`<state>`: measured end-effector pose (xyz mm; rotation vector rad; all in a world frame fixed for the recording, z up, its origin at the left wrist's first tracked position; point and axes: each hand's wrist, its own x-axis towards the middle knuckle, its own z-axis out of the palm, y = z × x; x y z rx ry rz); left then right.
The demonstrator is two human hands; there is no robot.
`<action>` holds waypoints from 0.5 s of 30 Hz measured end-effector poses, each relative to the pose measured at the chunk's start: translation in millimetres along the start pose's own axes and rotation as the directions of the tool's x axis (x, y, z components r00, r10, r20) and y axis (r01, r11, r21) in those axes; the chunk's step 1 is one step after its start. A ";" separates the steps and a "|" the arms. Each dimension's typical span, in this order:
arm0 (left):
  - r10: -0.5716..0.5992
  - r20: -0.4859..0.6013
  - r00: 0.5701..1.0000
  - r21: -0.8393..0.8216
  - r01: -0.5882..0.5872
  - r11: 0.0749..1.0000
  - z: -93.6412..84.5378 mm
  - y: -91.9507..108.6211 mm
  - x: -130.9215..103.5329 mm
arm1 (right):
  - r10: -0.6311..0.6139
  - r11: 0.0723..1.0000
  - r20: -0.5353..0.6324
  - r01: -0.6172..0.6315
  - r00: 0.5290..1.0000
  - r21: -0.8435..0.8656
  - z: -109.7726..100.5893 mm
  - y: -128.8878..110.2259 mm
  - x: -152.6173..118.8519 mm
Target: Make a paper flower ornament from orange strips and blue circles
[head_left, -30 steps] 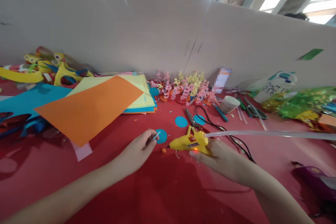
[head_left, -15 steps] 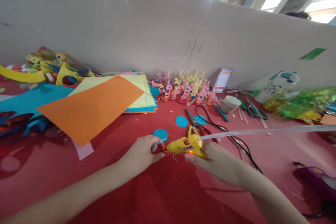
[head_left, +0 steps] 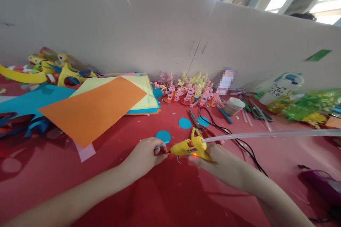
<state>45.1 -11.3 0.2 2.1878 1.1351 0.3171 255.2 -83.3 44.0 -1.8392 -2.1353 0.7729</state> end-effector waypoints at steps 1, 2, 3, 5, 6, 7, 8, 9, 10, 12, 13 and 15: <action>0.000 0.002 1.000 0.002 0.000 1.000 0.0 0.3 0.2 | -0.003 1.000 0.002 0.003 1.000 0.000 -0.3 -0.5 -0.1; 0.000 0.003 1.000 0.002 0.000 1.000 0.0 0.6 0.5 | -0.003 1.000 -0.001 0.003 1.000 0.003 -0.5 -0.9 -0.2; 0.000 0.004 1.000 0.001 0.000 1.000 0.0 0.9 0.8 | -0.003 1.000 -0.008 0.003 1.000 0.009 -0.6 -1.2 -0.3; -0.005 0.005 1.000 0.001 0.005 1.000 -0.1 1.3 1.1 | -0.003 1.000 -0.014 0.003 1.000 0.018 -0.2 -1.0 -0.4; -0.008 0.006 1.000 0.003 0.008 1.000 -0.1 1.3 1.1 | -0.005 1.000 -0.010 0.006 1.000 0.020 0.2 -0.6 -0.4; -0.008 0.006 1.000 0.006 0.008 1.000 -0.2 1.2 1.0 | -0.010 1.000 -0.005 0.010 1.000 0.022 0.6 0.0 -0.4; -0.006 0.007 1.000 0.008 0.006 1.000 -0.2 1.1 0.9 | -0.013 1.000 -0.002 0.013 1.000 0.024 0.9 0.5 -0.4; -0.002 0.008 1.000 0.009 0.001 1.000 -0.3 1.0 0.7 | -0.013 1.000 -0.002 0.013 1.000 0.027 1.2 1.1 -0.4; 0.004 0.006 1.000 0.009 -0.004 1.000 -0.5 0.8 0.5 | -0.010 0.999 -0.004 0.011 1.000 0.030 1.3 1.5 -0.4; 0.007 0.007 1.000 0.007 -0.007 1.000 -0.8 0.8 0.3 | -0.014 0.999 -0.011 0.014 1.000 0.041 1.1 1.8 -0.2; 0.006 0.007 1.000 0.006 -0.006 1.000 -1.0 0.8 0.2 | -0.021 0.999 -0.008 0.021 1.000 0.047 0.9 1.8 0.0; 0.002 0.009 1.000 0.007 -0.002 1.000 -1.5 1.2 0.2 | -0.028 0.999 0.005 0.027 1.000 0.046 0.5 1.8 0.5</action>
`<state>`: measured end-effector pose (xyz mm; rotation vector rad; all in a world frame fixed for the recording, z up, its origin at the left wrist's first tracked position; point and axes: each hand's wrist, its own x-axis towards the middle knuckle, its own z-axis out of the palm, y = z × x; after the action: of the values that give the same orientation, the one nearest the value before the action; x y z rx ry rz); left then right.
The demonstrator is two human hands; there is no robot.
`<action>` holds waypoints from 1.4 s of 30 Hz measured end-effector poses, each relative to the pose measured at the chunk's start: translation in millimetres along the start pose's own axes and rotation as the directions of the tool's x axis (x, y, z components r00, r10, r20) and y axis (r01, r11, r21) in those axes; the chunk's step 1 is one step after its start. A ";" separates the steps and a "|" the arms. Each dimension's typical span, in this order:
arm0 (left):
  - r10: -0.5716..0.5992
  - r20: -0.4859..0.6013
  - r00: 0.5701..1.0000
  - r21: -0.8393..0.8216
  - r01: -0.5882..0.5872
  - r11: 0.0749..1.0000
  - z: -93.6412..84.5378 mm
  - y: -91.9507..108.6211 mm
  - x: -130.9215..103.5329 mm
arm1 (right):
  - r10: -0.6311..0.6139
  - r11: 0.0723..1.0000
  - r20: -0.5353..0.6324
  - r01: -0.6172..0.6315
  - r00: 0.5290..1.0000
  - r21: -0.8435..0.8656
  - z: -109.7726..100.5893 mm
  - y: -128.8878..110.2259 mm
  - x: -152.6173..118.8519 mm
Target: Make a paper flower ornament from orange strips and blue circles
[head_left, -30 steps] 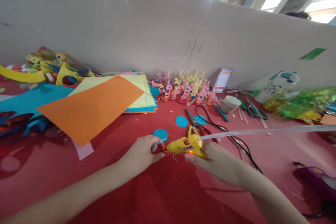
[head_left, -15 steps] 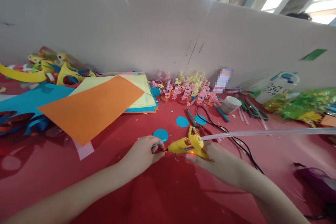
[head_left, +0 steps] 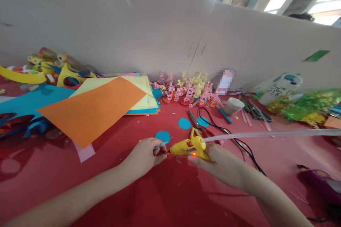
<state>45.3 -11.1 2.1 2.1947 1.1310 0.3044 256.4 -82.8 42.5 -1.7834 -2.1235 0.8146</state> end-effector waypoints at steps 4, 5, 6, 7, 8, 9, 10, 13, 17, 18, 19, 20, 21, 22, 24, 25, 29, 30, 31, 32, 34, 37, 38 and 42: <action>-0.002 -0.003 1.000 0.004 0.002 1.000 -0.6 0.8 -0.3 | 0.034 0.999 -0.012 -0.034 0.999 -0.018 0.6 0.6 0.4; -0.006 -0.002 1.000 0.003 0.006 1.000 -0.6 0.9 -0.4 | 0.032 0.999 -0.016 -0.032 0.999 -0.013 0.9 0.8 0.3; -0.008 -0.002 1.000 0.000 0.008 1.000 -0.5 0.9 -0.4 | 0.023 1.000 -0.013 -0.023 1.000 -0.004 1.2 0.9 0.2; -0.009 -0.001 1.000 -0.003 0.009 1.000 -0.4 0.9 -0.4 | 0.015 1.000 -0.006 -0.015 1.000 0.006 1.4 1.0 0.0; -0.009 -0.001 1.000 -0.006 0.009 1.000 -0.2 0.8 -0.4 | 0.014 1.000 0.002 -0.014 1.000 0.012 1.6 1.0 -0.1; -0.009 -0.001 1.000 -0.008 0.009 1.000 0.0 0.7 -0.4 | 0.019 1.000 0.008 -0.019 1.000 0.012 1.8 0.9 -0.2; -0.009 -0.001 1.000 -0.011 0.009 1.000 0.2 0.6 -0.4 | 0.027 1.000 0.009 -0.027 1.000 0.007 1.8 0.8 -0.3; -0.014 0.003 1.000 -0.016 0.014 1.000 0.6 0.4 -0.5 | 0.036 0.999 -0.020 -0.036 0.999 -0.012 1.2 -0.2 -0.2; 0.006 -0.003 1.000 -0.020 -0.006 1.000 0.3 0.2 -0.6 | 0.003 1.000 -0.007 -0.003 1.000 -0.005 0.3 -1.8 0.0; 0.010 -0.006 1.000 -0.022 -0.010 1.000 0.2 0.2 -0.5 | 0.003 1.000 -0.011 -0.003 1.000 -0.007 0.5 -1.9 -0.1; 0.011 -0.008 1.000 -0.023 -0.011 1.000 0.1 0.1 -0.4 | 0.004 1.000 -0.018 -0.004 1.000 -0.007 1.0 -1.7 -0.2; 0.008 -0.009 1.000 -0.023 -0.008 1.000 0.2 -0.1 -0.3 | 0.007 1.000 -0.026 -0.007 1.000 -0.005 1.4 -1.3 -0.3; 0.004 -0.009 1.000 -0.022 -0.004 1.000 0.4 -0.4 -0.2 | 0.009 1.000 -0.029 -0.009 1.000 0.000 1.7 -0.5 -0.4; -0.003 -0.007 1.000 -0.019 0.002 1.000 0.8 -0.9 -0.1 | 0.016 1.000 -0.029 -0.016 0.999 0.008 1.7 0.5 -0.5; -0.013 -0.011 1.000 -0.016 0.013 1.000 2.1 -2.2 -0.1 | 0.056 0.998 -0.011 -0.055 0.998 0.041 -0.6 3.5 -0.4; -0.017 -0.015 1.000 -0.020 0.017 1.000 2.9 -3.0 -0.1 | 0.091 0.993 0.016 -0.092 0.996 0.077 -3.0 5.6 -0.2; -0.019 -0.029 0.999 -0.036 0.018 0.999 4.6 -4.9 -0.3 | 0.200 0.900 0.098 -0.223 0.975 0.375 -19.1 19.8 2.1; -0.018 -0.027 0.999 -0.031 0.017 0.999 4.6 -4.8 -0.4 | 0.217 0.864 0.080 -0.230 0.973 0.449 -23.5 25.4 3.3; -0.017 -0.025 1.000 -0.026 0.016 1.000 4.4 -4.6 -0.5 | 0.238 0.835 0.044 -0.228 0.970 0.500 -27.3 32.0 4.7; -0.017 -0.024 1.000 -0.022 0.016 1.000 4.1 -4.2 -0.7 | 0.271 0.820 0.002 -0.232 0.963 0.524 -30.3 39.6 6.5; -0.016 -0.026 1.000 -0.022 0.016 1.000 3.6 -3.8 -1.0 | 0.348 0.832 -0.082 -0.267 0.934 0.487 -34.2 57.1 10.9; -0.007 -0.034 0.999 -0.026 0.006 1.000 3.3 -4.2 -1.3 | 0.451 0.878 -0.235 -0.381 0.861 0.290 -36.1 83.9 18.6; -0.004 -0.037 0.999 -0.030 0.003 1.000 3.1 -4.4 -1.3 | 0.459 0.887 -0.289 -0.412 0.840 0.210 -36.4 91.7 21.0; -0.017 -0.063 0.998 -0.057 0.013 0.998 0.3 -4.1 -1.4 | 0.491 0.856 -0.369 -0.517 0.789 0.035 -35.6 115.2 27.9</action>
<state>42.0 -10.5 -0.7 2.1393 1.1582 0.3971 363.7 -36.0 2.4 -2.3704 -1.4633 0.4555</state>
